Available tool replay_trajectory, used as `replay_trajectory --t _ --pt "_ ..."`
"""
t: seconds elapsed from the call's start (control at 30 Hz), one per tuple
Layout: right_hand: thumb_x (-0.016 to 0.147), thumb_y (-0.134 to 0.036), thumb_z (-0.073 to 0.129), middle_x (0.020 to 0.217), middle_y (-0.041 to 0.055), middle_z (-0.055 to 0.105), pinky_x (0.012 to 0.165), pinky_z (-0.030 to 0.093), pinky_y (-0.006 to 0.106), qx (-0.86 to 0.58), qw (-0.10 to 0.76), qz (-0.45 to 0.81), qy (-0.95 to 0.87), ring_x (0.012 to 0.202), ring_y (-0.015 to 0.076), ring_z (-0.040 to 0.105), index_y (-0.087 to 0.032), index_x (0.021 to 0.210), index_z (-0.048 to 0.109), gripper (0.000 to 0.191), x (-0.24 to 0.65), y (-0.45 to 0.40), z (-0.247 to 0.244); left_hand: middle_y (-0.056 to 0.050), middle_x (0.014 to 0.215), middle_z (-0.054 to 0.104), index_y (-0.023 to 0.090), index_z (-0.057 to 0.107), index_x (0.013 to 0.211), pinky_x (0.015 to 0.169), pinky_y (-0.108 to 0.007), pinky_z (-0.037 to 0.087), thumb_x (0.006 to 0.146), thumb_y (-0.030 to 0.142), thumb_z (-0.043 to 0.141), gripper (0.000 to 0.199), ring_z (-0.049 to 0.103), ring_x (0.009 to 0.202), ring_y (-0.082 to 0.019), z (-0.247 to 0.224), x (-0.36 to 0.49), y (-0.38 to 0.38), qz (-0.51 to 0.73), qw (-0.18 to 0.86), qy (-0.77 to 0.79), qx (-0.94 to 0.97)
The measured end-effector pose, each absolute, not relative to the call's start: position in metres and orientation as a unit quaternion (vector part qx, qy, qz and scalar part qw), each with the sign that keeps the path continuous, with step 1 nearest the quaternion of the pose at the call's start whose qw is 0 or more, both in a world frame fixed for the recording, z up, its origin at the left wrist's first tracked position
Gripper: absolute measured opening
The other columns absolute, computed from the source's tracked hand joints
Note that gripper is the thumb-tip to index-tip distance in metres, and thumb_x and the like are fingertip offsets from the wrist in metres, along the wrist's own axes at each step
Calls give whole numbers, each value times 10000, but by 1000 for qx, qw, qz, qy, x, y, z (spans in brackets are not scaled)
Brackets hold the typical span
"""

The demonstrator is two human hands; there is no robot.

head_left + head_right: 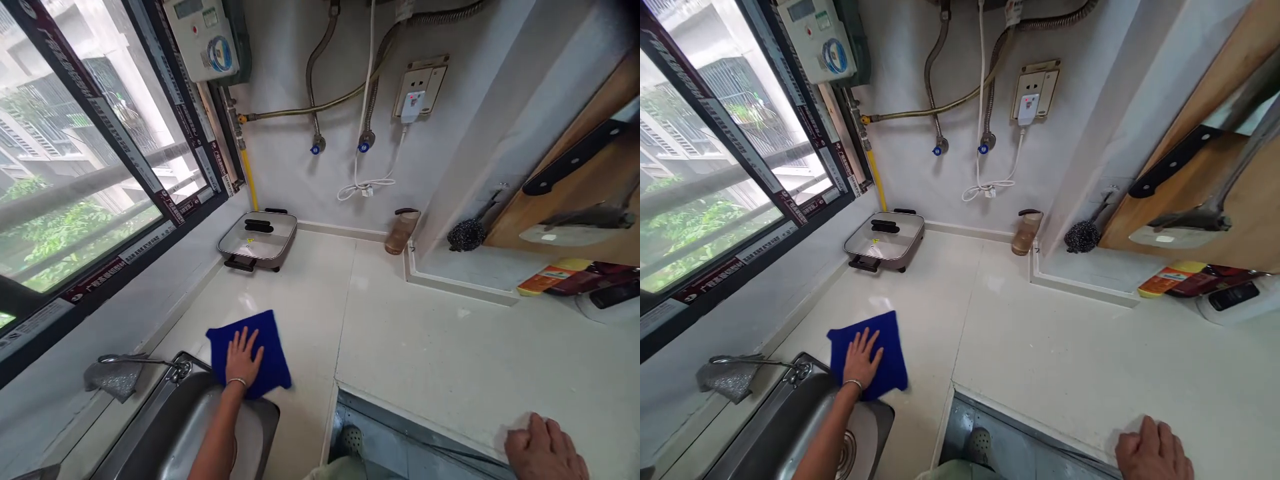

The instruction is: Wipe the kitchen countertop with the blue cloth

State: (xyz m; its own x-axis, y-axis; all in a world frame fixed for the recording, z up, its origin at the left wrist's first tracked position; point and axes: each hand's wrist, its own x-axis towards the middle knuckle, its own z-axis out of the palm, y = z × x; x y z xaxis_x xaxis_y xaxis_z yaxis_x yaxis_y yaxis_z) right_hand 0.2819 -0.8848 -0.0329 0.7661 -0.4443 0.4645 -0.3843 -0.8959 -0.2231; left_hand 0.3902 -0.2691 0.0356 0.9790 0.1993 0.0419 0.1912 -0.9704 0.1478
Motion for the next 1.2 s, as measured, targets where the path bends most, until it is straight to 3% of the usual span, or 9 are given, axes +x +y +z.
replay_trajectory --t 0.27,0.5,0.73,0.83,0.93,1.07,1.2 --pt "841 -359 322 1386 290 485 1020 421 610 -954 47 -202 216 1314 440 429 -6 1369 441 646 264 -885 -49 -103 1614 267 260 360 1478 1202 -541 172 926 552 274 631 167 1495 -340 29 439 -185 91 63 356 928" --pt "879 -373 278 1464 261 414 1068 376 642 -953 64 -176 239 1383 418 363 -47 1430 375 648 260 -884 -57 -161 1611 239 217 340 1486 1179 -598 160 900 603 269 705 144 1488 -397 33 479 -137 75 76 433 895" --pt "907 -352 255 1476 247 411 1114 349 596 -950 36 -165 261 1405 378 337 -26 1416 388 619 263 -876 -54 -39 1634 220 314 314 1479 1164 -606 202 899 595 308 644 171 1489 -347 21 509 -105 27 29 485 874" --pt "906 -333 283 1489 220 411 1118 346 596 -940 36 -169 294 1406 363 342 -60 1427 384 598 266 -870 -53 -50 1638 202 298 298 1489 1160 -615 197 911 582 252 645 155 1492 -350 22 511 -112 30 25 478 877" --pt "916 -320 289 1491 208 417 1135 330 587 -931 40 -181 314 1409 352 344 -70 1425 394 577 270 -865 -53 -135 1632 188 219 279 1505 1157 -634 176 912 572 187 695 129 1491 -383 29 506 -137 31 39 462 885" --pt "920 -303 297 1489 206 423 1142 327 569 -926 34 -203 316 1414 343 338 -69 1425 395 565 274 -861 -54 -245 1598 203 126 305 1494 1154 -654 150 884 636 148 811 115 1479 -448 39 494 -191 53 70 360 929" --pt "909 -263 306 1491 190 428 1134 344 544 -922 24 -214 323 1415 316 343 -83 1438 374 563 280 -858 -54 -273 1570 254 104 347 1475 1130 -681 189 893 599 158 788 150 1468 -462 39 482 -256 55 71 268 959"
